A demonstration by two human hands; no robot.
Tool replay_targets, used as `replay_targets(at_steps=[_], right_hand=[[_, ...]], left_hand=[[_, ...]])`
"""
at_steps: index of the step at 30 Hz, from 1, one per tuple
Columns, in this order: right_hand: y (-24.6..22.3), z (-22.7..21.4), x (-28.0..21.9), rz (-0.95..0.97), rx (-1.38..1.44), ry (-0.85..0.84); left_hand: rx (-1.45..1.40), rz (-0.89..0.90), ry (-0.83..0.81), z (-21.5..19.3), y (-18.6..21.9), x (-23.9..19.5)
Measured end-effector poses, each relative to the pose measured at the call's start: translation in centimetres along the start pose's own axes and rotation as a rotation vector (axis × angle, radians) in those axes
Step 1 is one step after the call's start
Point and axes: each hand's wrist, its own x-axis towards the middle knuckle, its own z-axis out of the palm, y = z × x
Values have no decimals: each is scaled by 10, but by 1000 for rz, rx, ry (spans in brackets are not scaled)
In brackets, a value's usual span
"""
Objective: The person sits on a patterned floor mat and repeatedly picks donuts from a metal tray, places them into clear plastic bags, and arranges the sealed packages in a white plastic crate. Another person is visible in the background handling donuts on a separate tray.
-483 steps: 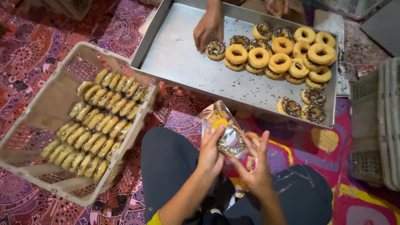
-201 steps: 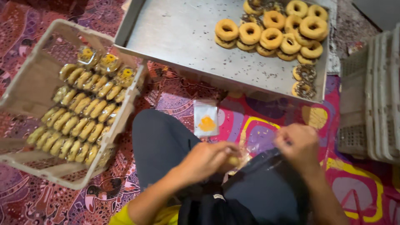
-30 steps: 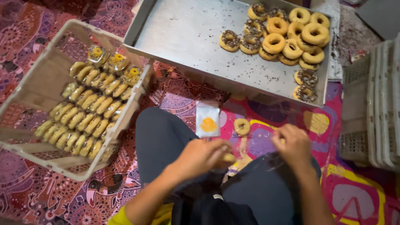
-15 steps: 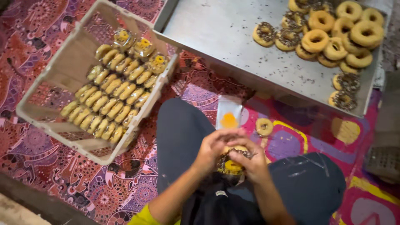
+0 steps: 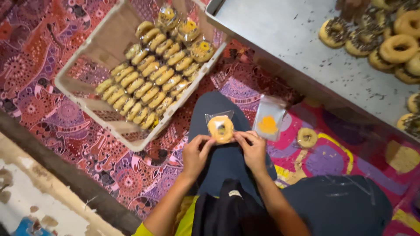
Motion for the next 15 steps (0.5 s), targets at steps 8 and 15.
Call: replay_targets(at_steps=[8, 15], right_hand=[[61, 2, -6, 393, 523, -96], [132, -121, -9, 519, 600, 194]], left_hand=[[-392, -416, -218, 2, -26, 2], [-3, -122, -659, 50, 32, 16]])
